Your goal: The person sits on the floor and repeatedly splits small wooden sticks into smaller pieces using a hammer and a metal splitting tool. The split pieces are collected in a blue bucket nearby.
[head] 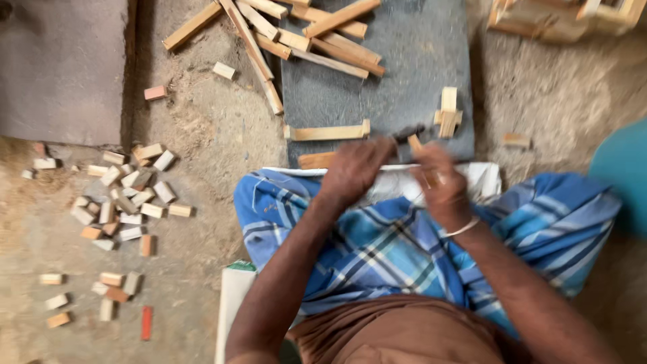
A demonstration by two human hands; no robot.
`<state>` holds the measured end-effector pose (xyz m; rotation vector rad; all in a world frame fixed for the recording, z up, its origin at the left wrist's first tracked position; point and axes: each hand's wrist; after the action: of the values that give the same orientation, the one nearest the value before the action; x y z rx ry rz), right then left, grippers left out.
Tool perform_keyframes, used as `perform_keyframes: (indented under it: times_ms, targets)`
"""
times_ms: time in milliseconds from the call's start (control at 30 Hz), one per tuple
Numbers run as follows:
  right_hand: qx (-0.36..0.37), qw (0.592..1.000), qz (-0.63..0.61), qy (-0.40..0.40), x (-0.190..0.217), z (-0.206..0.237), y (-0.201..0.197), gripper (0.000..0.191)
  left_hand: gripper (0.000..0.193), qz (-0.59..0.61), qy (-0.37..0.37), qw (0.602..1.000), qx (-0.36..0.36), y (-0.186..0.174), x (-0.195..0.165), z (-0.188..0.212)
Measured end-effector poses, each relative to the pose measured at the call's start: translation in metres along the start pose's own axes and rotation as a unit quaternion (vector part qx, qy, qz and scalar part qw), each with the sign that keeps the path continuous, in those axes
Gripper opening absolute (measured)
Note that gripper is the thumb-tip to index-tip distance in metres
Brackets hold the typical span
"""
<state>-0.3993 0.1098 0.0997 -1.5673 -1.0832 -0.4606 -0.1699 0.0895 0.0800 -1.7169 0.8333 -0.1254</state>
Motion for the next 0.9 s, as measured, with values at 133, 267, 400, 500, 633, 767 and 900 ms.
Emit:
perform_keyframes:
  times_ms: [133, 267, 400, 500, 633, 767, 900]
  targets:
    - [0.166, 0.942, 0.215, 0.199, -0.015, 0.040, -0.041, 0.048, 0.039, 0.041, -0.121, 0.991, -0.029, -0.003, 0.050, -0.016]
    - [0.251, 0.925, 0.109, 0.264, -0.024, 0.076, -0.048, 0.068, 0.052, 0.026, -0.102, 0.991, 0.085, -0.005, 0.084, -0.032]
    - [0.134, 0.902, -0.175, 0.370, -0.036, 0.092, -0.049, 0.069, 0.051, 0.054, -0.110, 0.973, 0.197, -0.002, 0.080, -0.051]
    - [0.184, 0.816, -0.262, 0.481, -0.055, 0.087, -0.057, 0.061, 0.045, 0.043, -0.142, 0.960, 0.239, 0.000, 0.075, -0.061]
    - [0.250, 0.814, -0.268, 0.450, -0.082, 0.070, -0.055, 0.040, 0.039, 0.021, -0.158, 0.950, 0.270, 0.004, 0.075, -0.063]
    - [0.274, 0.811, -0.270, 0.442, -0.093, 0.053, -0.036, 0.034, 0.038, 0.037, -0.145, 0.957, 0.248, 0.010, 0.078, -0.063]
    - [0.257, 0.826, -0.267, 0.425, -0.085, 0.044, -0.033, 0.030, 0.039, 0.064, -0.193, 0.942, 0.267, 0.015, 0.080, -0.062]
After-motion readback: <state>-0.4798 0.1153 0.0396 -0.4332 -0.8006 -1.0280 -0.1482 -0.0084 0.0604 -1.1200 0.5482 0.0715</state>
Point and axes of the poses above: each hand's wrist, its own z-axis away from the middle knuckle, its own y-axis out of the palm, x = y × z, and after that the axes turned 5 degrees about x, right-handed
